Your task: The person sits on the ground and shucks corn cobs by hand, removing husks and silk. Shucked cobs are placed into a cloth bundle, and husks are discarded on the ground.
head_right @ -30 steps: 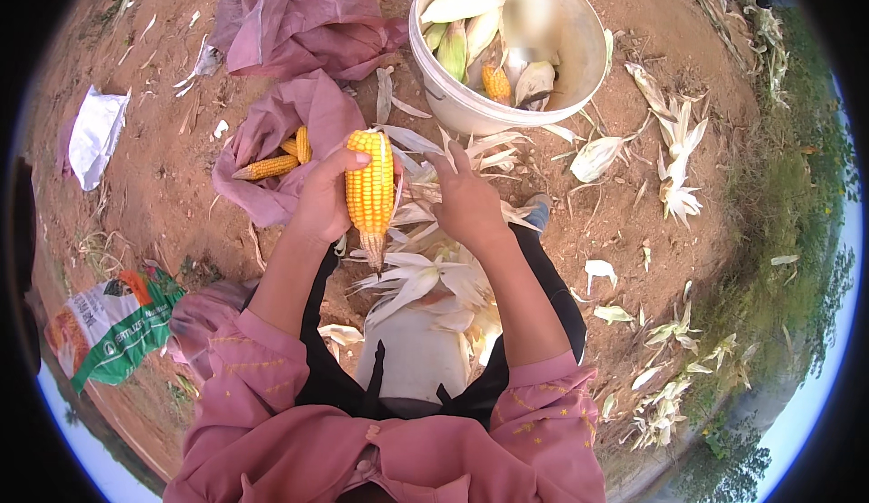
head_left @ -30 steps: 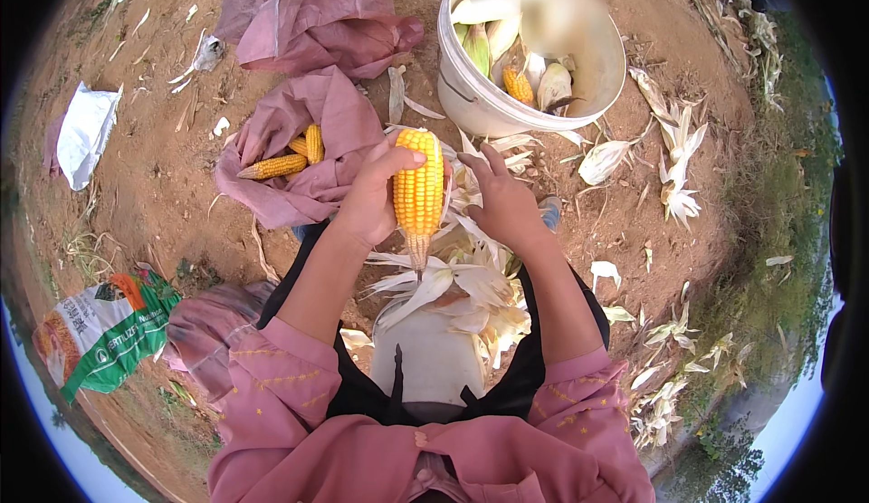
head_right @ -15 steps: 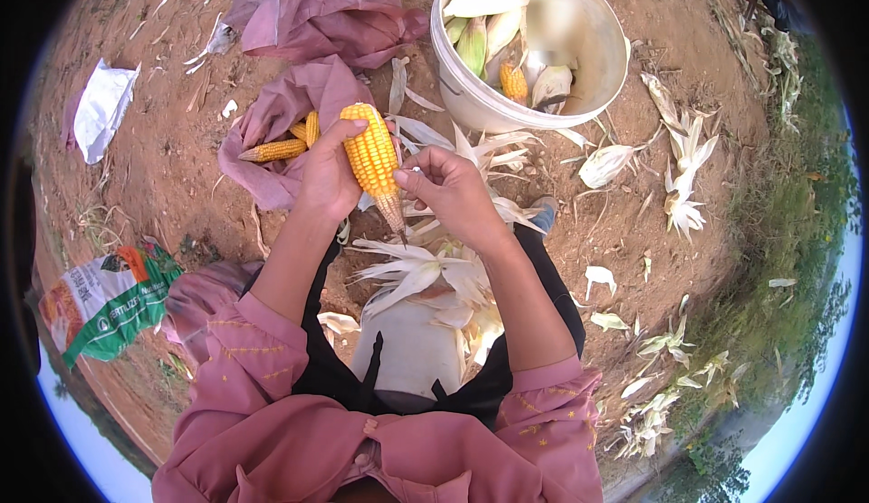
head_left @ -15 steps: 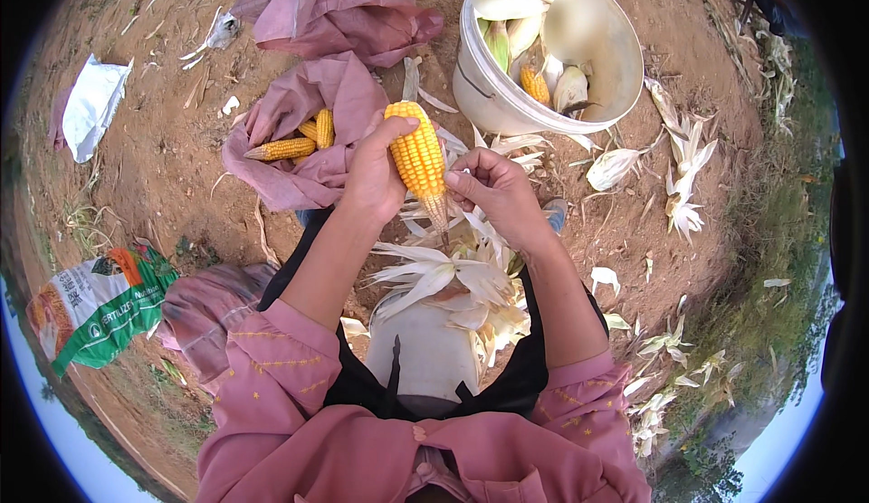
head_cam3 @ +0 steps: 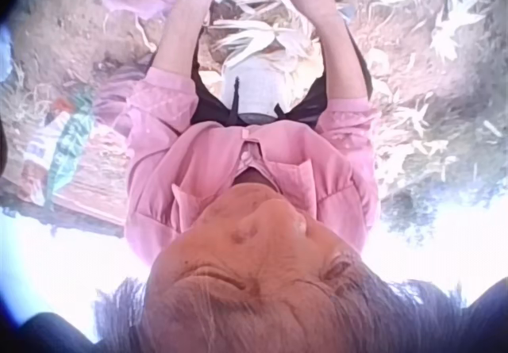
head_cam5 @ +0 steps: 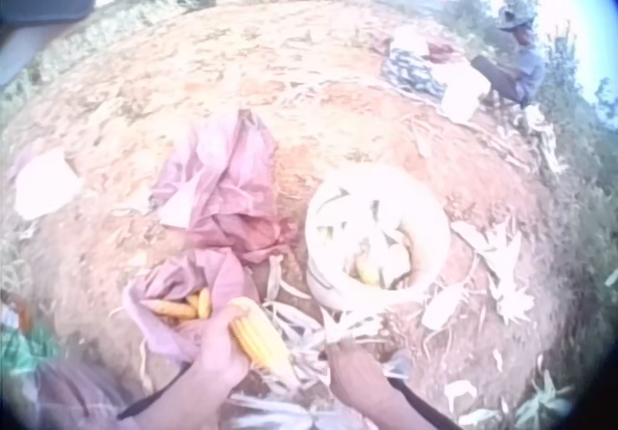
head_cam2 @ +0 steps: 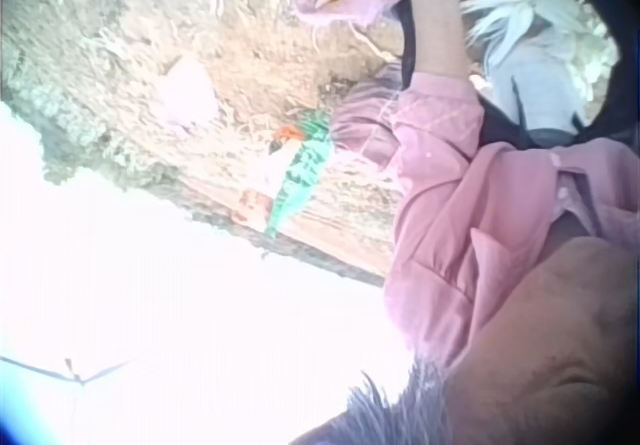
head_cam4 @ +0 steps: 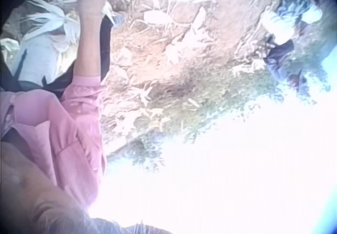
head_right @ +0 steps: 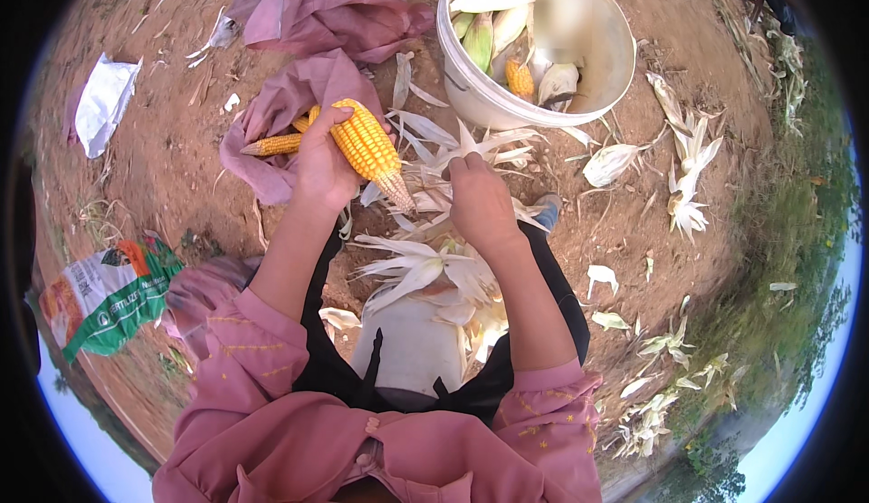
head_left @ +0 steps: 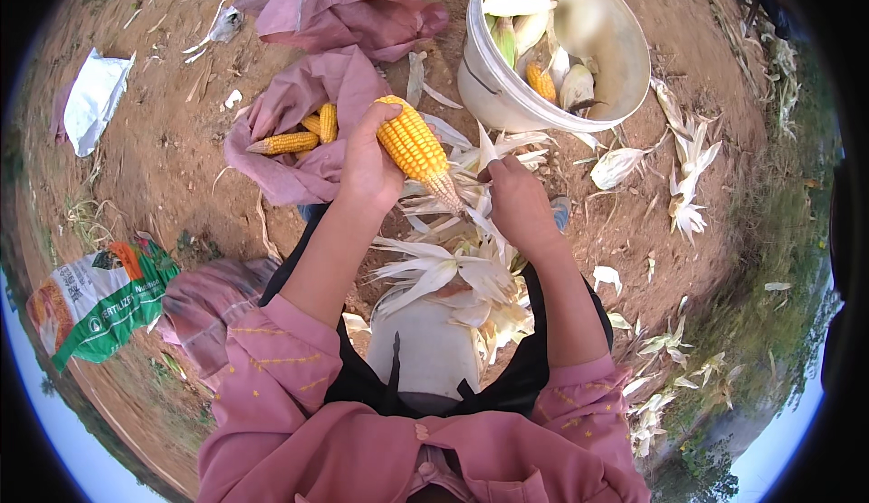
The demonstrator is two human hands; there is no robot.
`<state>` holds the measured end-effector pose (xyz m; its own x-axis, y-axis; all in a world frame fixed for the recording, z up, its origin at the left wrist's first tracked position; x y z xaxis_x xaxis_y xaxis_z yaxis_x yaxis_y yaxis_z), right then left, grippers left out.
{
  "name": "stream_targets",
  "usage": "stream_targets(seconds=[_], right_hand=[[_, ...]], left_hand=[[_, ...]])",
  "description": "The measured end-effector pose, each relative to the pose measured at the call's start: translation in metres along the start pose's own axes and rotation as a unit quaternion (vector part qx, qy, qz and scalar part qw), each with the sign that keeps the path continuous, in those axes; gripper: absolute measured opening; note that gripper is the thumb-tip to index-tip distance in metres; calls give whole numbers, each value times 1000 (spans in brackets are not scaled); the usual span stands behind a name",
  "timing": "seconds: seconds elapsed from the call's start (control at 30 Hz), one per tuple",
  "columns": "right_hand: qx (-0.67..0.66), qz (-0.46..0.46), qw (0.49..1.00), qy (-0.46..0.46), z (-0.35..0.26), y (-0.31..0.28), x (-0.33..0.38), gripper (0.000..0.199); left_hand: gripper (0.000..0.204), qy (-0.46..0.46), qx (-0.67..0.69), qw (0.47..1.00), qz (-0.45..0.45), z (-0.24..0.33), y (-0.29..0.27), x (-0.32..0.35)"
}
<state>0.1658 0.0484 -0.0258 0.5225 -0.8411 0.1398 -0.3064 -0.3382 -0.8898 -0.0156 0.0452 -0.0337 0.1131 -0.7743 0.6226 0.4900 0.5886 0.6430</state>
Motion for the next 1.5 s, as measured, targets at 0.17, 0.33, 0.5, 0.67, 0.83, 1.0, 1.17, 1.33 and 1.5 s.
stream_targets(seconds=[0.17, 0.33, 0.5, 0.67, 0.83, 1.0, 1.17, 1.33, 1.5], right_hand=[[25, -81, 993, 81, -7, -10, -8, 20], [-336, -128, 923, 138, -14, -11, -7, 40], [-505, -239, 828, 45, -39, -7, 1, 35], [-496, -281, 820, 48, -41, -13, 3, 30], [-368, -205, 904, 67, -21, -5, -1, 33], [118, -117, 986, 20, -3, 7, 8, 18], [97, -63, 992, 41, -5, -8, 3, 21], [-409, -168, 888, 128, -22, -7, -5, 33], [-561, -242, 790, 49, -49, -12, 1, 32]], left_hand=[[24, -9, 59, 998, -13, 5, 3, 3], [25, -19, 89, 996, -18, 7, 2, 2], [25, -13, 127, 992, 1, 8, -8, -5], [29, -40, 189, 978, -77, 5, -2, -6], [32, -40, 174, 980, -88, 5, -1, -5], [34, -52, 185, 976, -100, 4, 0, -4], [34, -48, 170, 979, -97, 6, 3, -3], [32, -41, 158, 983, -85, 8, 0, -1], [31, -34, 157, 984, -78, 8, -1, -2]])
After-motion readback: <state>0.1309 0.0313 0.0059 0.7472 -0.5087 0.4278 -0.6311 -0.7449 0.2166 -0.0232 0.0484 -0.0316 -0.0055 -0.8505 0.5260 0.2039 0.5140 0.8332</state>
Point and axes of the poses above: each hand's wrist, its own x-axis away from the middle knuckle, its own y-axis out of the palm, z = x × y, the point moved 5 cm from there along -x, towards the middle knuckle, and after that the axes turned 6 degrees about x, right-handed, at the moved point
